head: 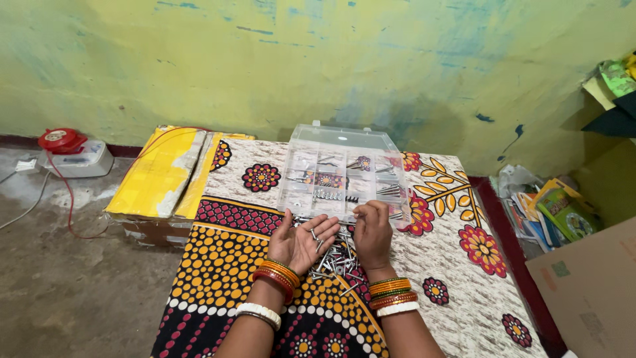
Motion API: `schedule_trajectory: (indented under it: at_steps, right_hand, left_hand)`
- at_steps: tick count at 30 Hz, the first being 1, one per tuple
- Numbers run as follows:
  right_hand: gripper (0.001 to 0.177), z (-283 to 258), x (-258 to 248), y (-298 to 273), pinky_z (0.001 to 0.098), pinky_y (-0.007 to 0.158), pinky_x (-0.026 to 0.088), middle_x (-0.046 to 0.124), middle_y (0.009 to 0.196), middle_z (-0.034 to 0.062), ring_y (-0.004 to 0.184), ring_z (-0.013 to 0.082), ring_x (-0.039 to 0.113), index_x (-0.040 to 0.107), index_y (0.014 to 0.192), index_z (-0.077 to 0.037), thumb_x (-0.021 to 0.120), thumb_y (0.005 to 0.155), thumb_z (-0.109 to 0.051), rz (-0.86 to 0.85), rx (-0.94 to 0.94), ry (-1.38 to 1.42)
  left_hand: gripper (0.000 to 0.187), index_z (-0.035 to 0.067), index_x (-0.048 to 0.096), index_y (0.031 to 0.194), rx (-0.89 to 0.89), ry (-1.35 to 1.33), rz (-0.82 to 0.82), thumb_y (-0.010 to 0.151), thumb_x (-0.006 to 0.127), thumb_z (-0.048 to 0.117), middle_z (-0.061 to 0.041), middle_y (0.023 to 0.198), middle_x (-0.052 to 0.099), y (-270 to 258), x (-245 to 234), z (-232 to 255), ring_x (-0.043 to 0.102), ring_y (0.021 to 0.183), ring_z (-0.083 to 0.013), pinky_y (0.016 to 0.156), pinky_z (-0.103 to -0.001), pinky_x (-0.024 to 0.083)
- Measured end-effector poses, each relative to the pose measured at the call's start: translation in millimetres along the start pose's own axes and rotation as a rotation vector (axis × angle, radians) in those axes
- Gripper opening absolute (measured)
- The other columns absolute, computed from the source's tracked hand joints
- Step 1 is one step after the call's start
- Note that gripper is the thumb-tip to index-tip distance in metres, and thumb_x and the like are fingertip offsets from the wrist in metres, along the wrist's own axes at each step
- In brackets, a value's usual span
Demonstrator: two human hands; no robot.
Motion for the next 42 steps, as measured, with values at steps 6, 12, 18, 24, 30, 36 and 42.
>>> schedule_trajectory:
  at_steps: [6, 12, 18, 24, 30, 36, 42]
  right_hand:
    - [0.016, -9, -3, 2, 0.0385, 0.077, 0.054, 0.055, 0.107, 0.0136, 0.094, 0.0297, 0.065, 0.063, 0.102, -0.003, 0.06, 0.09, 0.007, 0.038, -0.061, -0.027]
    - [0.017, -1, -1, 2, 0.0367, 0.076, 0.055, 0.056, 0.102, 0.0105, 0.091, 0.0265, 0.066, 0.068, 0.101, -0.006, 0.061, 0.092, 0.007, 0.009, 0.043, 0.0]
    - [0.019, 4, -14, 3, 0.0366, 0.079, 0.053, 0.053, 0.101, 0.0109, 0.091, 0.0266, 0.062, 0.067, 0.102, -0.005, 0.059, 0.093, 0.009, 0.083, 0.062, -0.02]
    - [0.017, 11, -16, 1, 0.0406, 0.09, 0.047, 0.057, 0.107, 0.0113, 0.104, 0.0293, 0.057, 0.065, 0.107, -0.006, 0.057, 0.094, 0.002, 0.107, 0.06, -0.109]
    - [0.029, 13, 14, 2, 0.0583, 0.103, 0.025, 0.07, 0.107, 0.0026, 0.115, 0.0305, 0.052, 0.075, 0.1, -0.014, 0.053, 0.102, -0.033, -0.182, 0.042, -0.44]
    - [0.034, 2, 15, 5, 0.0582, 0.106, 0.022, 0.073, 0.093, -0.0001, 0.114, 0.0267, 0.053, 0.078, 0.091, -0.015, 0.056, 0.1, -0.039, -0.223, 0.041, -0.523]
    - [0.034, 3, 15, 4, 0.0576, 0.106, 0.021, 0.073, 0.096, -0.0004, 0.115, 0.0271, 0.053, 0.078, 0.092, -0.015, 0.056, 0.1, -0.04, -0.238, 0.053, -0.522]
  left_hand:
    - [0.098, -0.012, 0.03, 0.149, -0.003, -0.023, -0.016, 0.095, 0.047, 0.068, -0.032, 0.159, 0.033, 0, 1, -1, 0.038, 0.146, -0.0405, 0.114, -0.048, 0.043]
    - [0.096, -0.011, 0.033, 0.148, -0.009, -0.037, -0.035, 0.097, 0.046, 0.068, -0.032, 0.158, 0.035, 1, -2, -1, 0.04, 0.145, -0.0391, 0.114, -0.048, 0.043]
    - [0.096, -0.011, 0.032, 0.148, 0.0, -0.024, -0.025, 0.097, 0.046, 0.068, -0.032, 0.159, 0.034, 1, -1, 0, 0.039, 0.146, -0.0391, 0.115, -0.048, 0.042]
    - [0.098, -0.012, 0.03, 0.15, 0.01, 0.004, 0.009, 0.096, 0.044, 0.069, -0.034, 0.159, 0.032, -1, 2, 0, 0.037, 0.148, -0.0397, 0.116, -0.048, 0.041]
    - [0.097, -0.012, 0.031, 0.149, -0.006, -0.02, -0.011, 0.097, 0.044, 0.069, -0.034, 0.159, 0.033, 0, 0, -1, 0.04, 0.145, -0.0404, 0.115, -0.048, 0.042]
    - [0.097, -0.012, 0.033, 0.149, -0.002, -0.01, -0.003, 0.097, 0.044, 0.069, -0.033, 0.158, 0.034, 1, -3, -1, 0.042, 0.144, -0.04, 0.113, -0.047, 0.044]
    - [0.096, -0.011, 0.034, 0.148, -0.005, -0.016, -0.013, 0.097, 0.043, 0.069, -0.033, 0.158, 0.035, 2, -5, -1, 0.042, 0.144, -0.0394, 0.113, -0.047, 0.044]
Point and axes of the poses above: each hand's wrist, its own y-axis towards the middle knuckle, its own x-axis out of the palm, z = x × y, the point moved 9 cm from there along y, towards the middle knuckle
